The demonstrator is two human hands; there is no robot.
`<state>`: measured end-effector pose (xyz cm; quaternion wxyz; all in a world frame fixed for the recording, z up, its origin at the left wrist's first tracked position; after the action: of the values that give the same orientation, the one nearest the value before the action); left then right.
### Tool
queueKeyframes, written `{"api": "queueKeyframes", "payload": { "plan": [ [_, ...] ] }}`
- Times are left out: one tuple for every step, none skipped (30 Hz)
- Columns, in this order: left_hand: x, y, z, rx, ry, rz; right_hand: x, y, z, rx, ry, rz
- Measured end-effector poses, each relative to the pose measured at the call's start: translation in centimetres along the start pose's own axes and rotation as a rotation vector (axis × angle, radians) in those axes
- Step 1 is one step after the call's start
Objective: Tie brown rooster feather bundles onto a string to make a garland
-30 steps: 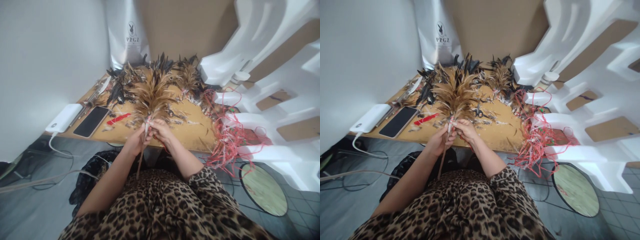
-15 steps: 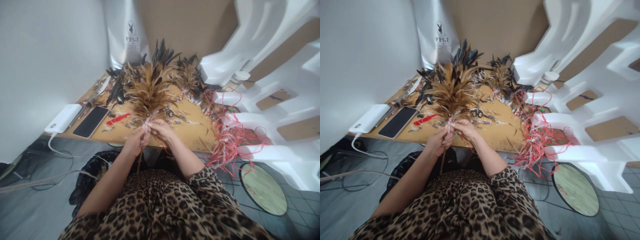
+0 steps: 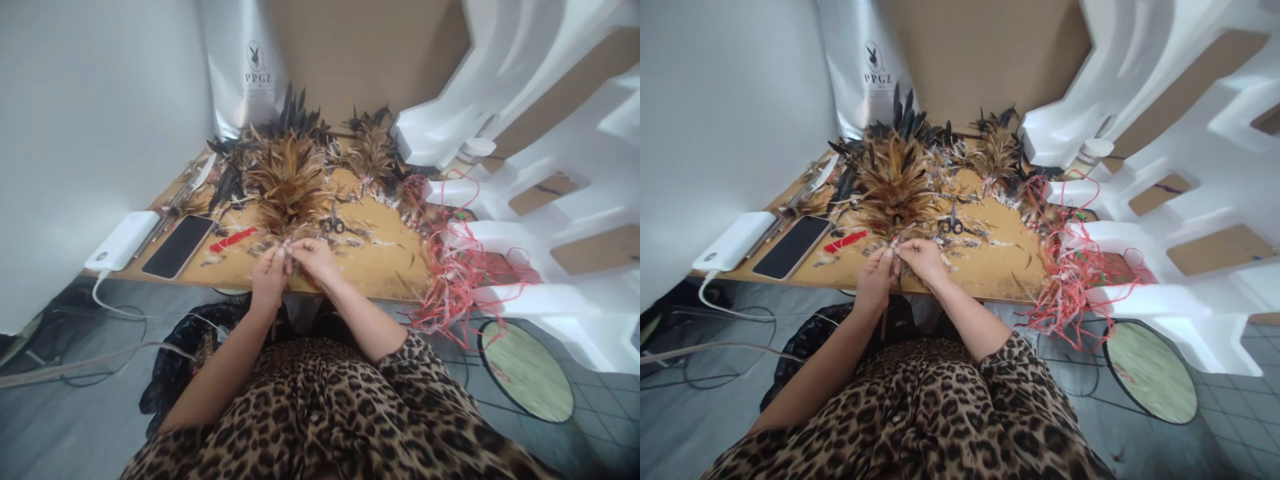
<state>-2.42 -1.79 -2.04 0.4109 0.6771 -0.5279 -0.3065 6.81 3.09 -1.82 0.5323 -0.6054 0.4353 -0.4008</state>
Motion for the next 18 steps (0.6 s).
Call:
{"api": "queueKeyframes", "payload": {
  "plan": [
    [0.0,-0.1,0.0,0.003,-0.011,0.016,0.0,0.0,0.1,0.028,-0.007,0.011],
    [0.0,-0.1,0.1,0.01,-0.018,0.034,0.0,-0.1,0.3,0.062,-0.007,0.021],
    [-0.1,-0.2,0.1,0.022,-0.022,0.051,0.0,-0.1,0.4,0.099,-0.006,0.029],
    [-0.1,-0.3,0.1,0.035,-0.023,0.067,0.0,-0.1,0.5,0.133,-0.008,0.033],
    [-0.2,-0.4,0.1,0.048,-0.017,0.08,0.0,-0.1,0.6,0.162,-0.011,0.033],
    [-0.4,-0.5,0.2,0.059,-0.007,0.09,0.0,-0.1,0.8,0.191,-0.014,0.033],
    [-0.5,-0.5,0.2,0.068,0.003,0.099,0.0,-0.1,0.9,0.221,-0.019,0.034],
    [-0.7,-0.6,0.1,0.077,0.009,0.11,0.0,-0.1,1.1,0.255,-0.022,0.039],
    [-0.8,-0.6,0.0,0.088,0.008,0.122,0.0,-0.1,1.3,0.292,-0.026,0.049],
    [-1.0,-0.7,-0.1,0.101,-0.001,0.141,0.0,-0.2,1.6,0.333,-0.021,0.063],
    [-1.1,-0.7,-0.2,0.116,-0.016,0.166,0.0,-0.3,1.9,0.375,-0.009,0.079],
    [-1.3,-0.7,-0.4,0.133,-0.029,0.193,-0.1,-0.4,2.3,0.413,0.009,0.092],
    [-1.4,-0.6,-0.5,0.15,-0.035,0.219,-0.1,-0.6,2.9,0.442,0.03,0.095],
    [-1.6,-0.6,-0.6,0.167,-0.03,0.241,-0.2,-0.8,3.6,0.462,0.049,0.088],
    [-1.7,-0.4,-0.7,0.185,-0.015,0.253,-0.4,-1.0,4.5,0.471,0.061,0.071],
    [-2.0,-0.2,-0.7,0.205,0.004,0.259,-0.6,-1.2,5.6,0.47,0.076,0.055],
    [-2.2,0.0,-0.7,0.228,0.024,0.262,-1.0,-1.6,6.9,0.471,0.098,0.043],
    [-2.5,0.2,-0.6,0.254,0.045,0.267,-1.5,-1.9,8.5,0.487,0.13,0.031]
  ]
}}
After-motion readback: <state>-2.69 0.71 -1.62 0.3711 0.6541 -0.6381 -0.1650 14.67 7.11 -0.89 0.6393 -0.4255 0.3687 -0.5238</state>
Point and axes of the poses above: each hand's wrist, its own x-axis away from the middle knuckle, its own z-axis out of the back of the hand, y = z × x, the point moved 2 cm from there along -x, towards the middle knuckle, and after that the axes turned 9 degrees about x, right-handed, at the moved point
